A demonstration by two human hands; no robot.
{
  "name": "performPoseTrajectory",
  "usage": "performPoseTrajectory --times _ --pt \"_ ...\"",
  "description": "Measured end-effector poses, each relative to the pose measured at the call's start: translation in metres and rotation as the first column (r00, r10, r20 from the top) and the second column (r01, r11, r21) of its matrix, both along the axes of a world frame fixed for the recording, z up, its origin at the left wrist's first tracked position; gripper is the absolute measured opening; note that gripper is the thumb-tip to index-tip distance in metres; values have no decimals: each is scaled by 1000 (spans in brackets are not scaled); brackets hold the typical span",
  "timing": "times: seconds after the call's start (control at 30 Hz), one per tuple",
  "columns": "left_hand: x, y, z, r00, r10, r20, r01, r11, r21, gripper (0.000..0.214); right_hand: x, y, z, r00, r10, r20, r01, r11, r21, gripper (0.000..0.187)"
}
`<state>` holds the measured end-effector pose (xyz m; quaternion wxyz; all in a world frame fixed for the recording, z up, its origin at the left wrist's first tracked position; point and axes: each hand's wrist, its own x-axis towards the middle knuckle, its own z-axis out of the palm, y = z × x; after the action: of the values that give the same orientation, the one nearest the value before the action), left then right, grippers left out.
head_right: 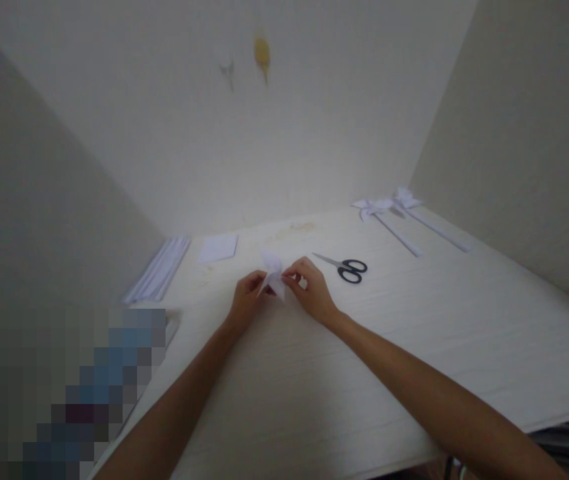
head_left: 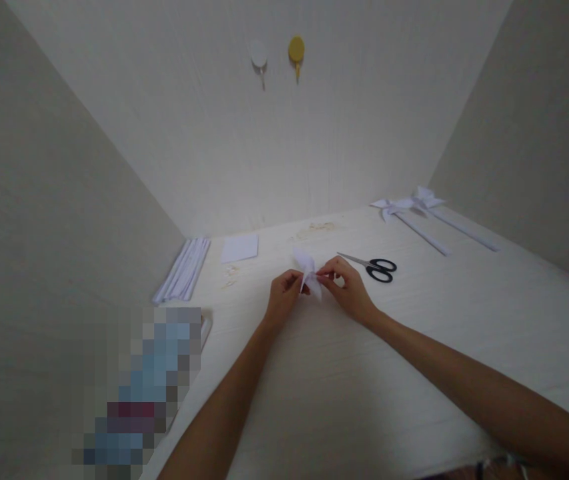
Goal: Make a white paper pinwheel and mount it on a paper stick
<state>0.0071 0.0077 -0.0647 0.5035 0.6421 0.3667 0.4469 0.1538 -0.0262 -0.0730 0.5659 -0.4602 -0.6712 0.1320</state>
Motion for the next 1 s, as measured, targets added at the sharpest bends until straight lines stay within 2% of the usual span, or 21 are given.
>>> performPoseTrajectory --times 0.37,0.83,1.0 --pt "2 -3 4 995 -71 -76 74 997 28 10 0 1 -2 1000 21 17 -21 1000 -15 6" --pt "0 -3 4 983 -90 -161 106 990 91 9 -1 3 -4 998 57 30 -56 998 -34 8" --pt "1 -2 2 986 -57 -159 70 995 74 11 -1 3 -4 998 45 35 -44 998 -48 7"
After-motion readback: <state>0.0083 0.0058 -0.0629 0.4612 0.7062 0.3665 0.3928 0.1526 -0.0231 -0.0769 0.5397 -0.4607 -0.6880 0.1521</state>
